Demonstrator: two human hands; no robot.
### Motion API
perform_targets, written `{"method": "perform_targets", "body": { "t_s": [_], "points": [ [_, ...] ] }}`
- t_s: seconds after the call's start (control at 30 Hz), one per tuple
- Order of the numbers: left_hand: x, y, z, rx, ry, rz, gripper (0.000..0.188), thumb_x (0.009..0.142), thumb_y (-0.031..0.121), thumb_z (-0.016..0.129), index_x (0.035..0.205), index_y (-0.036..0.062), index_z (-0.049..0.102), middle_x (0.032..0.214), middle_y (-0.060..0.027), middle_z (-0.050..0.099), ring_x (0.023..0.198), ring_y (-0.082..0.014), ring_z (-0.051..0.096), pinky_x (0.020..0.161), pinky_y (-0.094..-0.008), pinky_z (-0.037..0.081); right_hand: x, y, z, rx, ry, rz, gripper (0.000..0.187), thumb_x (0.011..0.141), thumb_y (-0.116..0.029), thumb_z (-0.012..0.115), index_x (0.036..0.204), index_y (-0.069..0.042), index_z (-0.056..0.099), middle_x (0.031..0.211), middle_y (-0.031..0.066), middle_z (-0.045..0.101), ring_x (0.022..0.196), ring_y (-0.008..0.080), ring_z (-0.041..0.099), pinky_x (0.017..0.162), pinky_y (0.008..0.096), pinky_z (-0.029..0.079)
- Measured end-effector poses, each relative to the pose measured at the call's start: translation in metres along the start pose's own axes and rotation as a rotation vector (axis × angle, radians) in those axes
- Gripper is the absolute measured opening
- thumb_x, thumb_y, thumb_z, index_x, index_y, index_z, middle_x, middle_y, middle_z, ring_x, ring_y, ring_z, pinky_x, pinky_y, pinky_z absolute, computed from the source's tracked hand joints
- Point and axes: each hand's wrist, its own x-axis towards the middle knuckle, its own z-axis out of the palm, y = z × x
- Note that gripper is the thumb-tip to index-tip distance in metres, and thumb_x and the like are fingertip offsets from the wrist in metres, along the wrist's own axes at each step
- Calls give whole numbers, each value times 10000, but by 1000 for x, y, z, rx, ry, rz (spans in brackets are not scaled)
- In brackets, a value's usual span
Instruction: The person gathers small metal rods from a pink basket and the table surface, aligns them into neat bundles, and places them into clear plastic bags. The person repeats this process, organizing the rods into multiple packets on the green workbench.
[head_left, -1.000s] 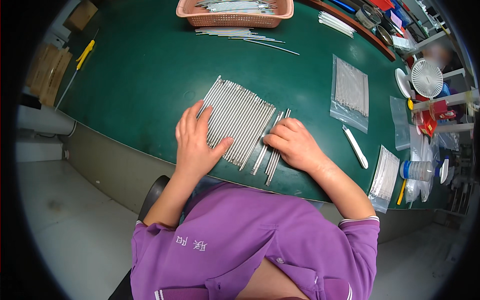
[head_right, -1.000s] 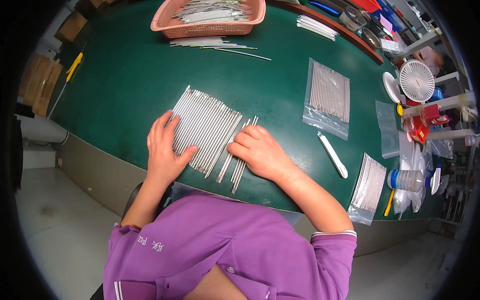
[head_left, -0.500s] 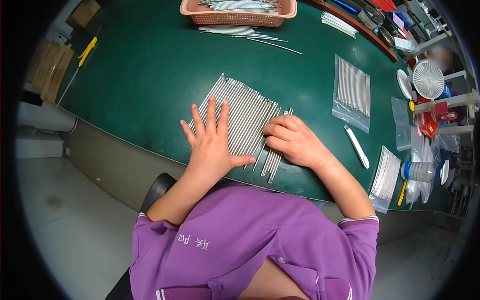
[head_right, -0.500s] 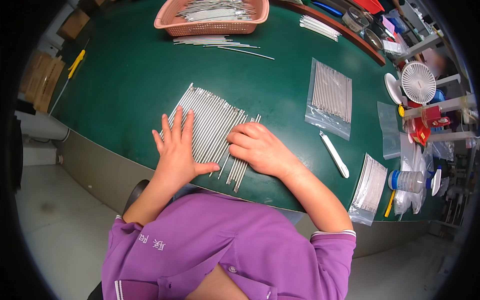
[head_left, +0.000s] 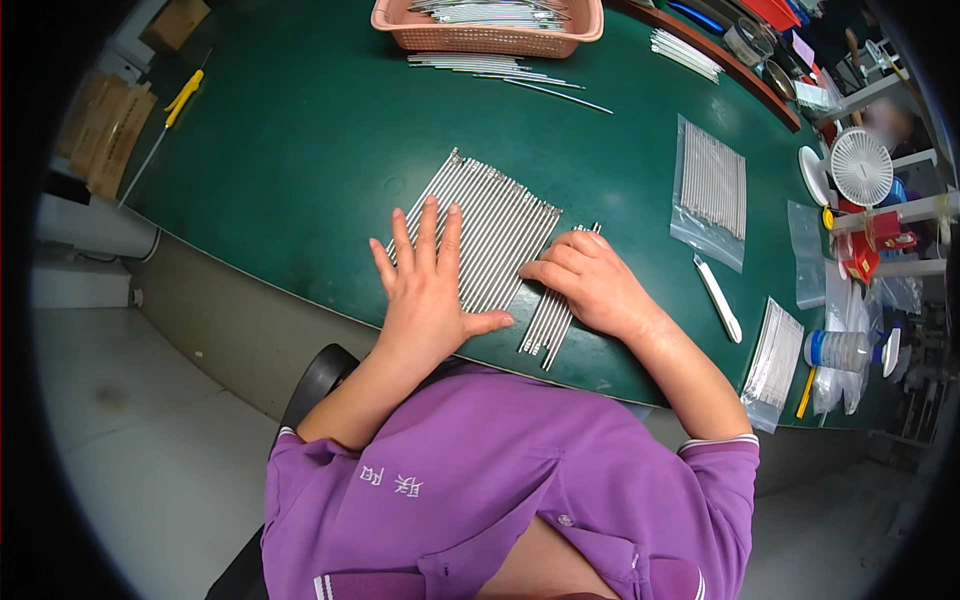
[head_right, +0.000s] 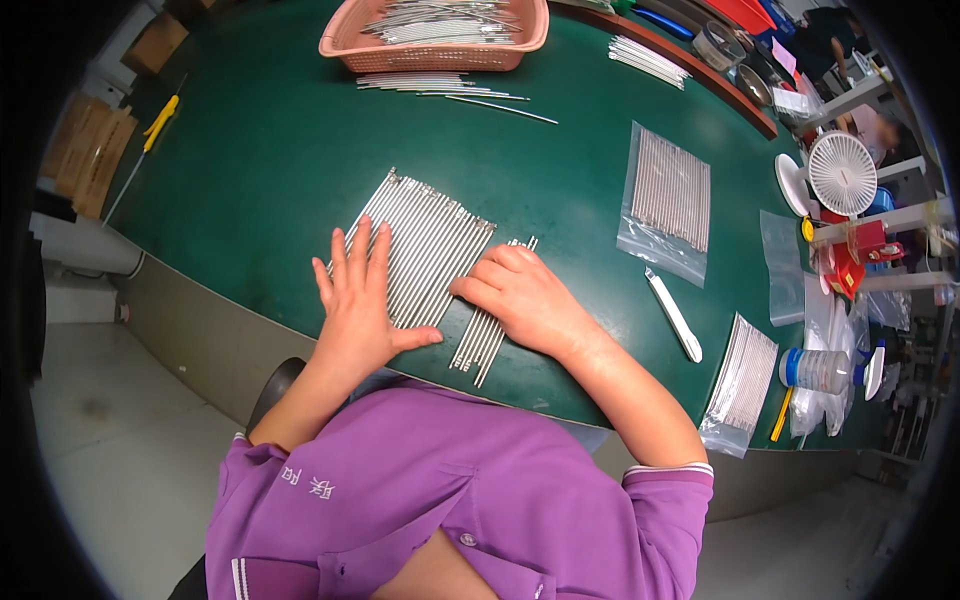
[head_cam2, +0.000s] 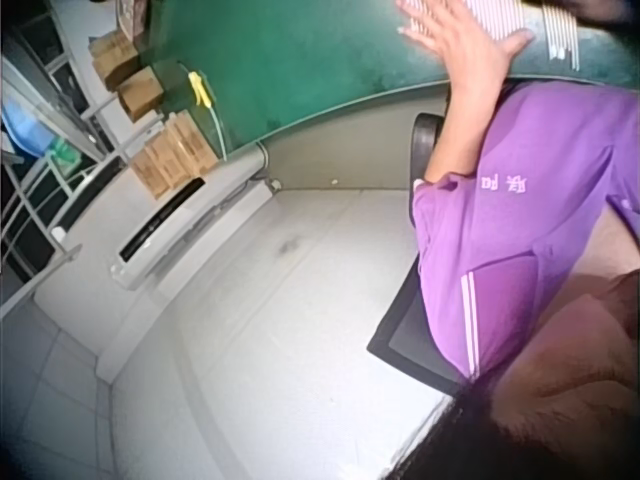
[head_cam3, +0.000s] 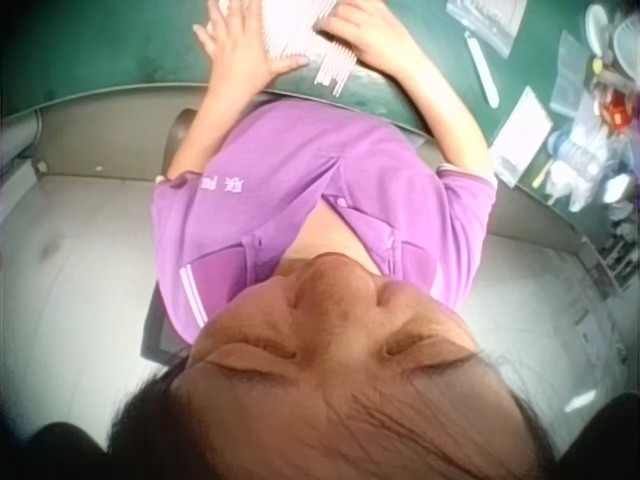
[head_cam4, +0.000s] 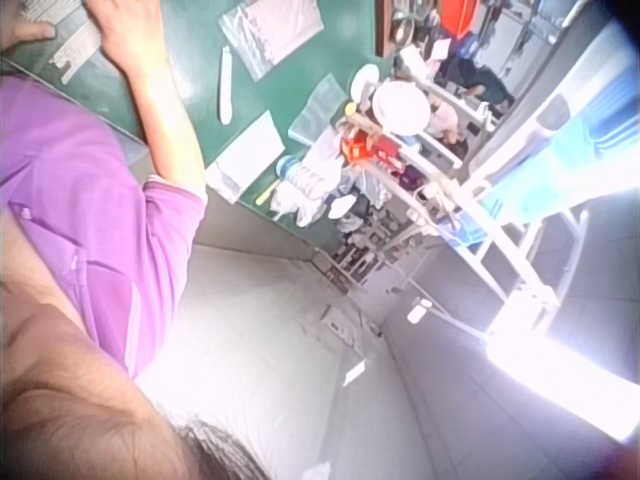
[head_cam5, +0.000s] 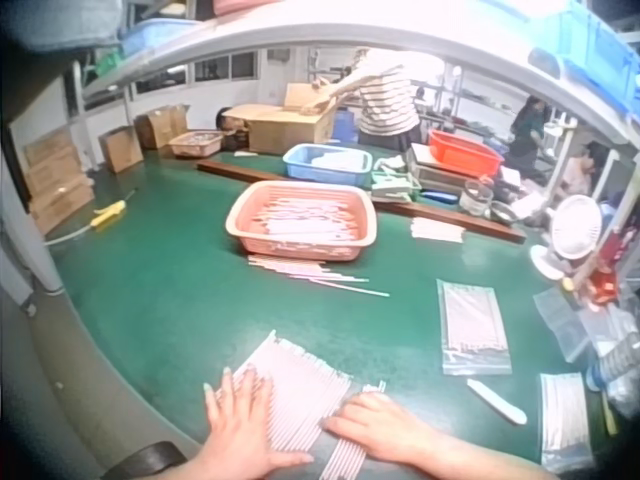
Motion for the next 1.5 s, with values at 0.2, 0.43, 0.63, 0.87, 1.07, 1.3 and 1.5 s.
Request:
{"method": "perform_targets", "body": {
  "t_s": [0.2, 0.43, 0.63, 0.87, 1.07, 1.3, 1.5],
  "points": [
    [-1, -1, 1, -30, 33, -2, 1274, 595, 616, 805, 1530, 18, 179, 1577, -235, 172, 1435, -506, 132, 1066, -739, 121, 4, -1, -2, -26, 26, -27, 173, 782, -110, 614, 954, -111, 631, 973, 15, 594, 1020, 222, 554, 885, 385, 450],
    [-1, -3, 0, -35, 58, 16, 1229, 623, 605, 800, 1508, -13, 213, 1552, -242, 213, 1414, -512, 169, 1057, -738, 156, 17, 2, -5, 35, 11, -150, 132, 782, -126, 586, 901, -72, 605, 1090, 30, 611, 1120, 229, 550, 943, 400, 451],
    [-2, -7, -1, -92, 70, 1, 1207, 638, 545, 816, 1514, -4, 195, 1563, -234, 209, 1436, -465, 178, 1108, -674, 119, 17, 0, 1, -3, 5, -77, 180, 794, -114, 575, 968, -92, 617, 1021, 27, 600, 1082, 226, 550, 943, 395, 445],
    [-3, -10, 0, -90, 122, 39, 1178, 648, 560, 804, 1497, -19, 228, 1541, -236, 238, 1405, -469, 232, 1081, -697, 164, 22, -3, 2, -22, 3, -45, 252, 811, -116, 567, 1053, -105, 636, 976, 27, 590, 1032, 223, 546, 917, 392, 442],
    [-4, -10, 0, -100, 124, 36, 1178, 645, 544, 815, 1498, -16, 228, 1538, -234, 243, 1409, -464, 230, 1086, -690, 163, 24, -5, 2, -26, -5, -42, 230, 812, -122, 565, 1030, -107, 637, 973, 25, 590, 1035, 225, 545, 917, 393, 442],
    [-5, -12, 1, -112, 121, 33, 1147, 690, 531, 790, 1511, -10, 200, 1553, -235, 224, 1433, -444, 203, 1112, -658, 132, 33, -3, 0, -13, 52, -122, 155, 793, -104, 628, 947, -107, 626, 1064, 12, 613, 1094, 221, 548, 937, 412, 445],
    [-4, -13, 1, -121, 119, 28, 1120, 721, 522, 771, 1515, -12, 189, 1559, -233, 222, 1442, -433, 195, 1123, -643, 121, 36, -1, 4, -1, 7, -126, 158, 792, -84, 624, 950, -99, 623, 1088, 4, 624, 1116, 221, 550, 949, 410, 443]
  ]
}}
